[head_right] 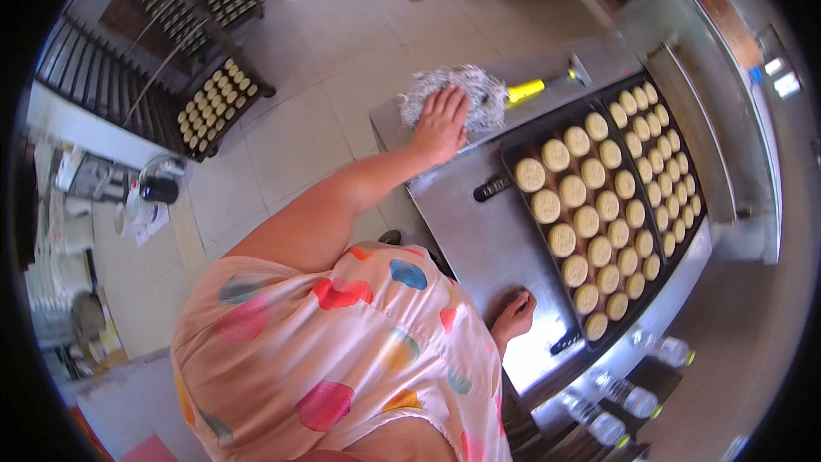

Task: The person organizes trays of patterned cookies by picking up a tray from a rack, placing it on a workspace to check the cookies, and then sliding it into a different slot on a large cooling rack.

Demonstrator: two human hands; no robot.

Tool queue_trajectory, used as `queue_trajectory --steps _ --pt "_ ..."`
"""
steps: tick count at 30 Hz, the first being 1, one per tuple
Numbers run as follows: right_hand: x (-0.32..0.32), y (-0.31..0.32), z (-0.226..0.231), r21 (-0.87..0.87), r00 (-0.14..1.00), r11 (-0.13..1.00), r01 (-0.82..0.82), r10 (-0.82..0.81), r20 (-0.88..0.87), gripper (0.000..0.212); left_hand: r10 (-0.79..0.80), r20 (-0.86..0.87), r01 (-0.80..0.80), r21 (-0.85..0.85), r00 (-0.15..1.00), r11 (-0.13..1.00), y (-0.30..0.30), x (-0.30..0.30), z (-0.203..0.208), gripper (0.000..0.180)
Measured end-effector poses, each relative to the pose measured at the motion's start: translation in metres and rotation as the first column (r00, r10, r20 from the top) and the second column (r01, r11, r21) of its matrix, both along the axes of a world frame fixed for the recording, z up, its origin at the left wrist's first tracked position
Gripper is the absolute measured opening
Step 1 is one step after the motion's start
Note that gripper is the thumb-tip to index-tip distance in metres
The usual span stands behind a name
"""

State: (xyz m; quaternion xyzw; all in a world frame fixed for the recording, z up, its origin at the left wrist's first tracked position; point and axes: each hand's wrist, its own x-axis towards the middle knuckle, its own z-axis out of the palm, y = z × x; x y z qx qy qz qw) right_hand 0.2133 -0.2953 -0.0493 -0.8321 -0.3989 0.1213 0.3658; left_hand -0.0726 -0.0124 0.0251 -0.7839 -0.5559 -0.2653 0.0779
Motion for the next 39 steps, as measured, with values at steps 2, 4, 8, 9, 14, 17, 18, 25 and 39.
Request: queue_trajectory --steps 2,4,8,9,14,17,18,25,39 --pt "0.001 0.001 -0.003 0.074 0.999 0.996 -0.041 0.04 0.021 0.025 -0.015 -0.012 0.015 -0.039 1.0 0.999 0.002 0.001 -0.002 0.06" --pt "0.001 0.001 -0.006 0.044 0.994 0.999 -0.004 -0.001 0.113 0.023 -0.036 0.003 0.036 -0.043 0.999 0.998 0.004 0.002 -0.005 0.059" --pt "0.003 0.0 -0.007 -0.014 0.991 0.999 0.037 -0.035 0.13 0.019 -0.023 -0.078 0.026 0.035 0.997 0.999 0.005 0.006 -0.007 0.059" --pt "0.004 -0.001 -0.006 -0.048 0.993 0.998 0.043 -0.037 0.114 0.018 -0.038 -0.084 0.04 0.024 0.996 0.999 0.005 0.007 -0.008 0.059" --pt "0.002 0.002 0.002 0.01 0.992 0.999 0.035 -0.036 0.119 0.016 -0.034 -0.105 0.038 0.037 0.994 0.999 0.005 0.009 -0.009 0.059" --pt "0.002 0.002 0.004 0.004 0.991 0.999 0.042 -0.042 0.128 0.017 -0.043 -0.112 0.049 0.056 0.993 0.997 0.005 0.009 -0.011 0.059" --pt "0.001 0.001 0.004 -0.006 0.99 0.999 0.051 -0.049 0.132 0.017 -0.053 -0.104 0.059 0.06 0.993 0.996 0.006 0.009 -0.012 0.058" --pt "0.002 0.0 0.002 -0.025 0.989 0.999 0.047 -0.043 0.141 0.02 -0.063 -0.133 0.068 0.039 0.989 0.997 0.006 0.01 -0.013 0.059" --pt "0.004 -0.003 0.0 0.001 0.988 0.998 0.056 -0.056 0.142 0.016 -0.075 -0.157 0.088 0.079 0.985 0.993 0.004 0.013 -0.016 0.061"
